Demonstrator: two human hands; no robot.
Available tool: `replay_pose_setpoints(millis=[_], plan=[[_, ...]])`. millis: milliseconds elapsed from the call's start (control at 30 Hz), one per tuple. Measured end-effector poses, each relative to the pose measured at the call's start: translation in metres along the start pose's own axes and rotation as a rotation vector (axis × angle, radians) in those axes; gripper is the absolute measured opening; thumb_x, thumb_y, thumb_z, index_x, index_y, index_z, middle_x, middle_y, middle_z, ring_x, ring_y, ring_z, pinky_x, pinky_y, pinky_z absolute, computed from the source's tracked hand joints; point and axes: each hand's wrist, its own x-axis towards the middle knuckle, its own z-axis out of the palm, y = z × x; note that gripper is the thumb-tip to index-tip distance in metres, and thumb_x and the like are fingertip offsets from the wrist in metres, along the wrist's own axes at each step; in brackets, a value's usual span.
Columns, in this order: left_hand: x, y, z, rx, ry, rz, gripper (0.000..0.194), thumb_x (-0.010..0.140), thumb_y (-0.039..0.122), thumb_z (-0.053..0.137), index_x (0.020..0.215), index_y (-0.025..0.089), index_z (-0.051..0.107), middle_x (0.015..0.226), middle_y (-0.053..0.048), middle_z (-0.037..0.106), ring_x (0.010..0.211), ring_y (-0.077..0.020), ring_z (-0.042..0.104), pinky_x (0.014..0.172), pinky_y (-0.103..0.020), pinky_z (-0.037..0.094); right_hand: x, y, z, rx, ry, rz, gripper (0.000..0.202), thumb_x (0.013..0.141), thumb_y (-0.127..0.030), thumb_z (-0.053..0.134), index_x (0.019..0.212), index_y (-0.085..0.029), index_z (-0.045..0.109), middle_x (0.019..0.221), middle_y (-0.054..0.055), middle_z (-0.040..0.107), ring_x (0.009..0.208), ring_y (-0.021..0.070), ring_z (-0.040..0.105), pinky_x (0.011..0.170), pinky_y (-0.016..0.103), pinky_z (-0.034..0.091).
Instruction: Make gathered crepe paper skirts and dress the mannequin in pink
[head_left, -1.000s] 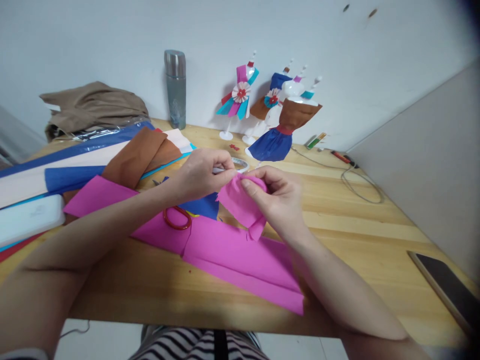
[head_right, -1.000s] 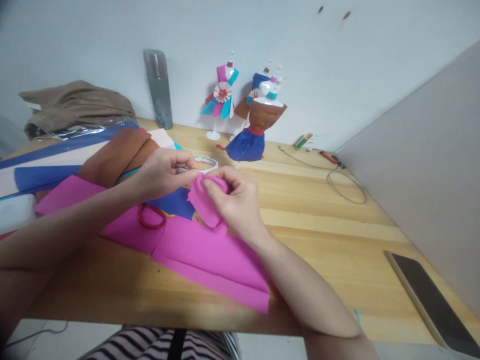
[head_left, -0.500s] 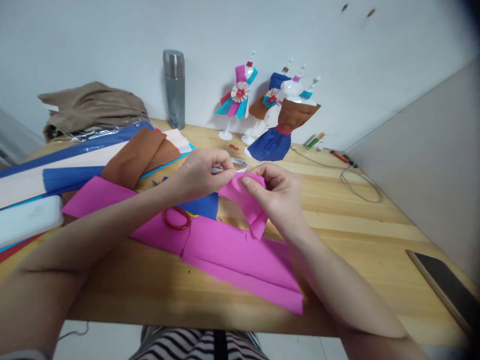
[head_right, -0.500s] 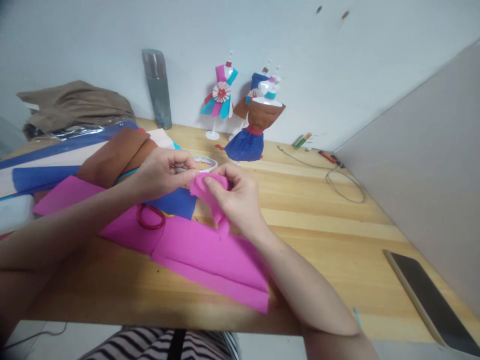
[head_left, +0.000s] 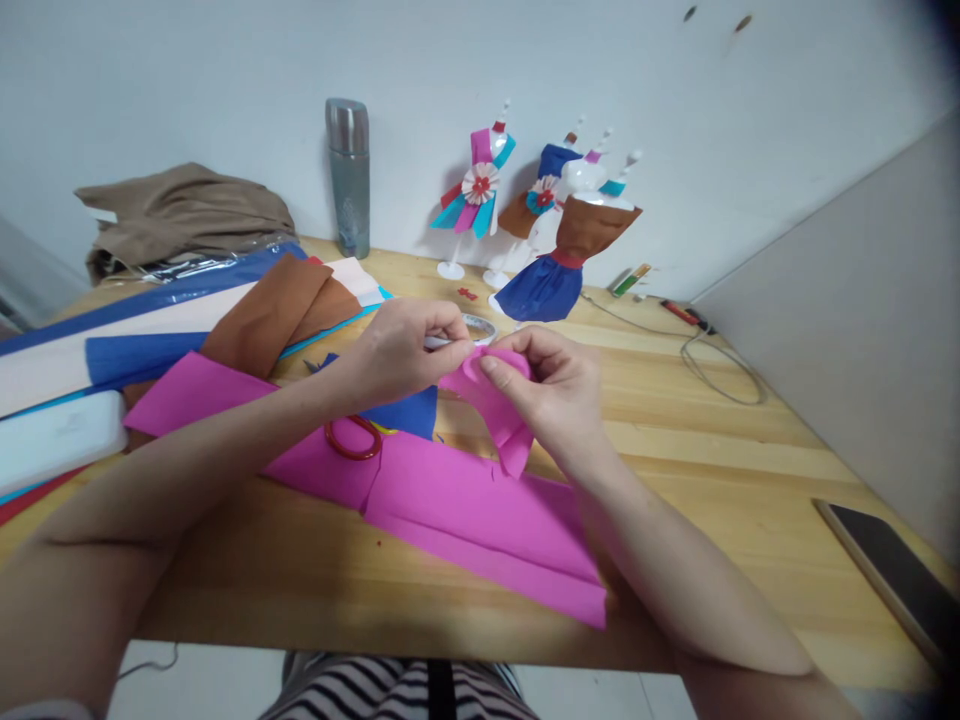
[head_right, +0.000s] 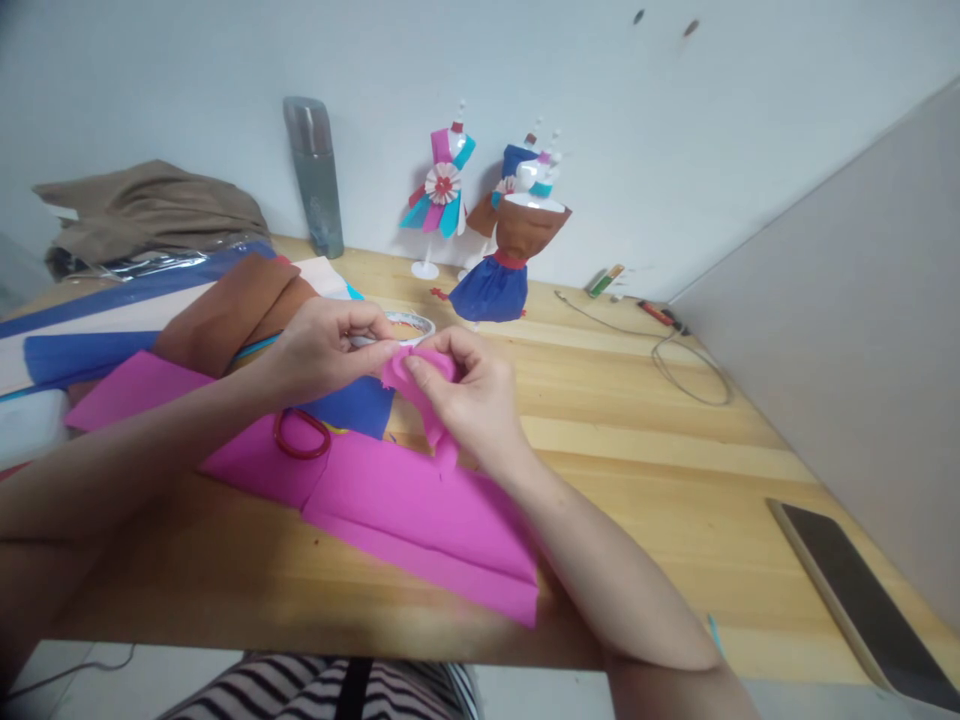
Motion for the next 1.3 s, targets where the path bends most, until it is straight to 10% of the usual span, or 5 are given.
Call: replay_pose_setpoints(millis=[1300], plan=[[-0.001,0.004,-0.003,-0.216,-0.121,-0.027,0.018,0.078,0.022,0.055,0.063,0.014,0.059,0.056,0.002,0.056,0.051,-0.0059,0.044,0.049,-0.019,0.032,0.011,0.004,-0.004,0.288,-0.114,0.288,0.039,0.062,-0.035,0.078,0.089,-0.023,0.053,0.049,-0.011,0.04,0.042,0.0068,0.034,0.043,0.022,0.028]])
